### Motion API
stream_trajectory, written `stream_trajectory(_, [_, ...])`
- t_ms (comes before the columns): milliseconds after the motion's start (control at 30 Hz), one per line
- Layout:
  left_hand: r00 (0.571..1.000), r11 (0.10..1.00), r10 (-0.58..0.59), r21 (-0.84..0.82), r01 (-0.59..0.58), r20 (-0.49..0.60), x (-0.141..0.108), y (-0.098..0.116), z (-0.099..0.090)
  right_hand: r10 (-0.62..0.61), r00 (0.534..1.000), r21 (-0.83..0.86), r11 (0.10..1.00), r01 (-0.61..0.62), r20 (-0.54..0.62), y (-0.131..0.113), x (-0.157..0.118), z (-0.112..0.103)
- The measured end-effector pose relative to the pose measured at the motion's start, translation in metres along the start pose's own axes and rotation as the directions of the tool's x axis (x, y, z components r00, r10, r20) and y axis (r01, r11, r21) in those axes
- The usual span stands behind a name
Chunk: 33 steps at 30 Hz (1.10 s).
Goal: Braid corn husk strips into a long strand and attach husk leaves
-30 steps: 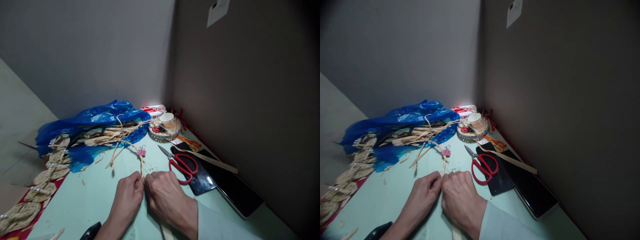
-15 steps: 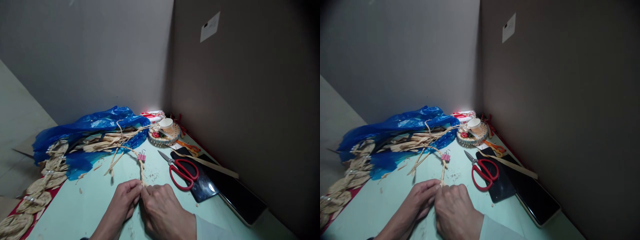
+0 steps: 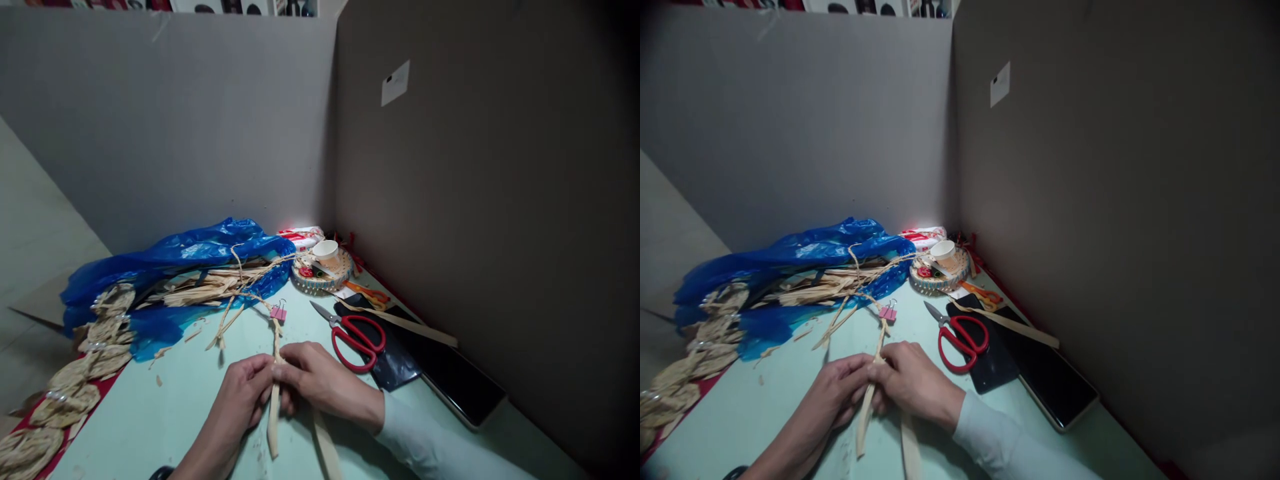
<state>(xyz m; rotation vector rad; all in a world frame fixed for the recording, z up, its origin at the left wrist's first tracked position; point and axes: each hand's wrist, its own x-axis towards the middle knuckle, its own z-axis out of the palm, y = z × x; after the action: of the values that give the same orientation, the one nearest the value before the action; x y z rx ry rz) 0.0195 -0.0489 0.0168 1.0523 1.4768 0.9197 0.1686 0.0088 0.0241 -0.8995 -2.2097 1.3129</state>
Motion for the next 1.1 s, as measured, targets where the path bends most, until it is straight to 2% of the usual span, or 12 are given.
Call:
stream_trajectory(133, [0.993,0.981,0.119,0.158,-0.113,-0.028,0.004,-0.006,-0.002,-0.031,0.999,-0.006,1.000,0.031,0.012,0.011,0.002,0.005])
stream_trajectory(267, [0.963,0.912,0.258,0.347,-0.217,-0.073,0.002,-0.004,-0.003,-0.044,0.999,-0.029,0.999,0.043,-0.030,0.012,0.003,0.003])
stream_trajectory(500, [0.953,0.807,0.303,0.537,-0.245,-0.022,-0.004,0.001,-0.001,0.008,0.988,0.041,0.999,-0.002,-0.157,0.012,0.002,0.013])
stream_trajectory(667, [0.937,0.717,0.338,0.670,-0.194,-0.091,-0.009,0.003,-0.001,0.043,0.969,0.057,0.998,-0.030,-0.244,0.011,0.001,0.017])
stream_trajectory(800, [0.892,0.583,0.438,0.791,-0.187,-0.112,-0.017,-0.001,0.012,0.053,0.961,0.106,0.994,-0.025,-0.273,0.012,0.000,0.019])
stream_trajectory(967, [0.845,0.363,0.534,0.904,-0.225,-0.004,-0.019,-0.015,0.031,0.094,0.980,0.263,0.964,-0.046,-0.175,0.015,0.000,0.017])
stream_trajectory(1100, [0.831,0.275,0.551,0.926,-0.260,0.070,-0.022,-0.019,0.034,0.122,0.986,0.360,0.930,-0.073,-0.114,0.016,0.001,0.015])
